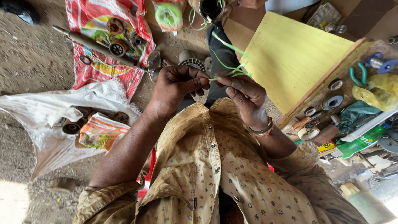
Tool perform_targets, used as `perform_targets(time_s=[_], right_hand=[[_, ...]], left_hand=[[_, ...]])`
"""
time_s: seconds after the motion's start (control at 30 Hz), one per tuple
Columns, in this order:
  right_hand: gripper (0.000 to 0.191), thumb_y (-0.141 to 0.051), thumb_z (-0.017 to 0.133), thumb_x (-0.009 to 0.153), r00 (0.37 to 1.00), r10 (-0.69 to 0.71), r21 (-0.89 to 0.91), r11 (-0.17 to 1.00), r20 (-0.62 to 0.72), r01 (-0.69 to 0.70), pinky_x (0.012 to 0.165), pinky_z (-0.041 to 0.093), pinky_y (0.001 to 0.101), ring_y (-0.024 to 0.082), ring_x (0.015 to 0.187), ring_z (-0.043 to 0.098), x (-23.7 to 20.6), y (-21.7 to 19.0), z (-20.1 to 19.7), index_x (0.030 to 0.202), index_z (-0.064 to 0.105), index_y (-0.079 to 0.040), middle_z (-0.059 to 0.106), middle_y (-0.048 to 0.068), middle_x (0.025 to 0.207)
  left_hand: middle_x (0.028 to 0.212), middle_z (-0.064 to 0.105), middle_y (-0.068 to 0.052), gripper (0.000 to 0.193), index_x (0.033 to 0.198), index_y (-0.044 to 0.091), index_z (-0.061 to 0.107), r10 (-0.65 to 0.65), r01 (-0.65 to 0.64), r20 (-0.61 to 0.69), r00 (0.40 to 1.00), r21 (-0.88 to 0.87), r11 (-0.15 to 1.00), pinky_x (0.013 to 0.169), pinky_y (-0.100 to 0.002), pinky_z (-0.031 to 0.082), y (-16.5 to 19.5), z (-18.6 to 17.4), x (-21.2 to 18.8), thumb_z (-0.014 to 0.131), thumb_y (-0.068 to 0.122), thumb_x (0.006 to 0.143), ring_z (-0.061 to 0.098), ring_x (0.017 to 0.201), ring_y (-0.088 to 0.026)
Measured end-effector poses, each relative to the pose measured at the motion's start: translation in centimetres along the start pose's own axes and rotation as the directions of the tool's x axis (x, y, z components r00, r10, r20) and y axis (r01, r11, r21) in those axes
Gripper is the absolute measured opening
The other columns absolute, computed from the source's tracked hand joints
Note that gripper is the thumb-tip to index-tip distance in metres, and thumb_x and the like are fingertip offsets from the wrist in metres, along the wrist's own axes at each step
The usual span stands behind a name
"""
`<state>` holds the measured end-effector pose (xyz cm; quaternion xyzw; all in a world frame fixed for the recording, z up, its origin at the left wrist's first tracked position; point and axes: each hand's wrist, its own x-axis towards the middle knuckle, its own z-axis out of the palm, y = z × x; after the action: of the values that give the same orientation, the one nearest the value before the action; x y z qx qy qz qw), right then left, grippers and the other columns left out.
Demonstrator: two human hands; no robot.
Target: The person is repairing an electrical motor by stripping green wires, inserting them into the motor housing, and securing them with a screwdriver. They also use pliers to manipulate the wires and a knife to strip insulation.
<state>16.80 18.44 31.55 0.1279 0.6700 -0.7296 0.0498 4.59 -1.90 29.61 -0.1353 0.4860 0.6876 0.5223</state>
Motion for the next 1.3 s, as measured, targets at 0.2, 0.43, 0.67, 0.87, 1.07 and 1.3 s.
perform_targets(time_s=[0.2,0.43,0.67,0.87,1.07,1.3], right_hand=[[0.027,-0.007,0.061,0.108,0.991,0.133,0.052,0.99,-0.005,-0.132,0.109,0.055,0.0349,0.023,0.121,0.069,1.7,4.2,-3.6,0.133,0.067,0.001,0.069,0.014,0.134],[0.029,-0.008,0.06,0.105,0.959,0.281,-0.161,0.946,-0.033,-0.283,0.105,0.054,0.0329,0.021,0.118,0.069,2.4,7.8,-7.3,0.132,0.068,0.0,0.072,0.012,0.13],[0.032,-0.016,0.056,0.111,0.919,0.371,0.374,0.877,-0.13,-0.301,0.106,0.055,0.0334,0.017,0.118,0.067,-3.7,7.0,-9.1,0.138,0.065,0.0,0.069,0.011,0.129],[0.027,-0.016,0.058,0.108,0.822,0.441,0.453,0.853,-0.359,-0.26,0.093,0.059,0.035,0.017,0.104,0.072,-14.6,14.1,-10.3,0.127,0.069,0.001,0.075,0.011,0.12],[0.029,-0.008,0.08,0.092,0.262,-0.27,-0.357,0.411,-0.927,-0.839,0.091,0.048,0.043,0.03,0.104,0.058,-31.2,22.2,-19.3,0.116,0.062,-0.008,0.061,0.01,0.108],[0.058,-0.005,0.072,0.095,0.383,-0.14,-0.403,0.458,-0.913,-0.793,0.107,0.046,0.0474,0.038,0.126,0.053,-36.3,25.2,-25.2,0.143,0.041,-0.004,0.054,0.02,0.135]], left_hand=[[0.087,0.076,-0.005,0.014,0.102,-0.001,0.076,-0.094,0.095,-0.022,0.995,0.059,0.994,0.067,-0.024,0.056,-2.5,-1.3,5.6,0.076,0.009,0.092,0.068,0.073,-0.01],[0.091,0.076,-0.007,0.01,0.101,-0.004,0.074,-0.16,0.159,0.016,0.987,0.058,0.986,0.076,-0.028,0.058,-6.7,-1.3,11.7,0.071,0.002,0.093,0.071,0.081,-0.014],[0.113,0.075,-0.015,0.017,0.112,-0.006,0.068,-0.146,0.131,0.127,0.981,0.117,0.984,0.096,-0.032,0.058,-6.5,3.9,10.9,0.065,-0.007,0.095,0.072,0.103,-0.019],[0.106,0.074,-0.02,0.014,0.111,-0.009,0.069,-0.106,0.077,0.19,0.976,0.151,0.986,0.088,-0.041,0.064,-5.6,6.5,9.6,0.064,-0.009,0.098,0.076,0.092,-0.027],[0.103,0.073,-0.02,0.012,0.107,-0.009,0.069,-0.092,0.076,0.113,0.989,0.139,0.987,0.086,-0.043,0.066,-5.9,7.0,7.0,0.065,-0.01,0.096,0.077,0.091,-0.031],[0.093,0.075,-0.019,0.008,0.099,-0.004,0.071,-0.152,0.153,0.05,0.987,-0.009,0.988,0.078,-0.043,0.068,-5.9,7.0,4.7,0.068,-0.005,0.091,0.078,0.085,-0.03]])
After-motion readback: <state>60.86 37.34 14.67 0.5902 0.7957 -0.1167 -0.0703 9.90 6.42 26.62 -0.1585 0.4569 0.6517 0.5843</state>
